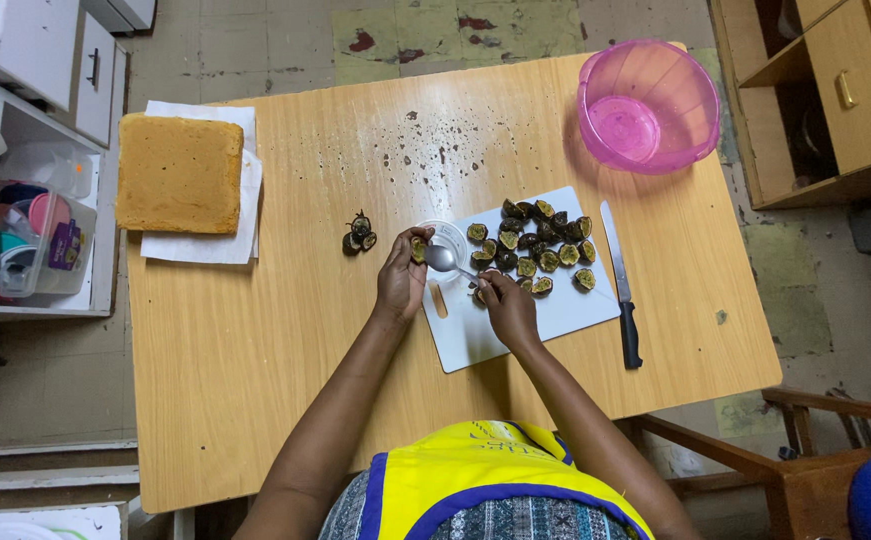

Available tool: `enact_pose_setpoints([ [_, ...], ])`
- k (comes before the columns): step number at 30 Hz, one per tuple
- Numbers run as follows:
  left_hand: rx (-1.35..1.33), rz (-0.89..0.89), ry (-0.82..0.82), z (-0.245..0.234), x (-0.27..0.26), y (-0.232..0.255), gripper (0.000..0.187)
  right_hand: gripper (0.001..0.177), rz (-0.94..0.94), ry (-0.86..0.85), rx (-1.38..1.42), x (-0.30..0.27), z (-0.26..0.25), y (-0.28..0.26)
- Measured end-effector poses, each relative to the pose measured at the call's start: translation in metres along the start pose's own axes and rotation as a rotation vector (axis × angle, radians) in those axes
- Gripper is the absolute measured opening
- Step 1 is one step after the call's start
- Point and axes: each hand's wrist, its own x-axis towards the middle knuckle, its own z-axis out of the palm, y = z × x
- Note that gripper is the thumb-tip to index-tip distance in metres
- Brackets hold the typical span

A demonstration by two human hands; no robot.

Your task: The person scoops the pulp and seeds from halved passion fruits into a small white bowl using a spoon. The person handles the fruit halves one at a time, placing the empty skins on the cutting board.

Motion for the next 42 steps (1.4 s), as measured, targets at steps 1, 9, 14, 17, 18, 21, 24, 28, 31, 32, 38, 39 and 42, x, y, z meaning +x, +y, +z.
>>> enact_pose_setpoints([
  [1, -0.001, 0.004, 0.002, 0.000, 0.003, 0.001, 0.030, 0.029, -0.003, -0.002, -0.002, 0.003, -0.002, -0.004],
  [9, -0.009, -0.036, -0.007, 0.000, -0.005, 0.010, 0.035, 0.026, -0.129, 0.049, -0.119, 0.016, -0.004, 0.011],
  [14, 0.066, -0.023, -0.008, -0.007, -0.003, 0.003, 0.034, 0.024, -0.155, 0.059, -0.124, 0.015, 0.002, 0.009],
  [17, 0.068, -0.012, 0.001, -0.011, 0.004, -0.002, 0.031, 0.025, -0.174, 0.078, -0.123, 0.015, -0.005, 0.002],
  [18, 0.061, -0.015, 0.021, -0.014, 0.003, -0.006, 0.029, 0.025, -0.173, 0.083, -0.113, 0.011, -0.008, 0.000],
  [21, 0.029, -0.036, 0.044, -0.035, 0.012, -0.024, 0.027, 0.022, -0.220, 0.086, -0.143, 0.012, -0.004, -0.005],
  [24, -0.002, -0.045, 0.060, -0.044, 0.016, -0.030, 0.023, 0.023, -0.229, 0.089, -0.221, 0.016, -0.006, 0.004],
  [28, -0.015, -0.078, 0.075, -0.033, 0.010, -0.022, 0.020, 0.026, -0.200, 0.086, -0.173, 0.013, -0.006, 0.006],
  [31, -0.024, -0.091, 0.068, -0.028, 0.006, -0.025, 0.019, 0.025, -0.217, 0.082, -0.171, 0.014, 0.001, 0.014],
  [32, -0.033, -0.088, 0.080, -0.028, 0.008, -0.025, 0.019, 0.025, -0.211, 0.085, -0.215, 0.016, 0.000, 0.014],
  [38, -0.027, -0.085, 0.094, -0.037, 0.014, -0.032, 0.018, 0.024, -0.194, 0.103, -0.201, 0.018, 0.002, 0.018],
  [39, -0.018, -0.083, 0.092, -0.032, 0.013, -0.029, 0.018, 0.024, -0.178, 0.092, -0.191, 0.021, 0.005, 0.023],
  [42, -0.011, -0.074, 0.092, -0.028, 0.012, -0.025, 0.016, 0.026, -0.156, 0.095, -0.195, 0.017, -0.002, 0.019],
])
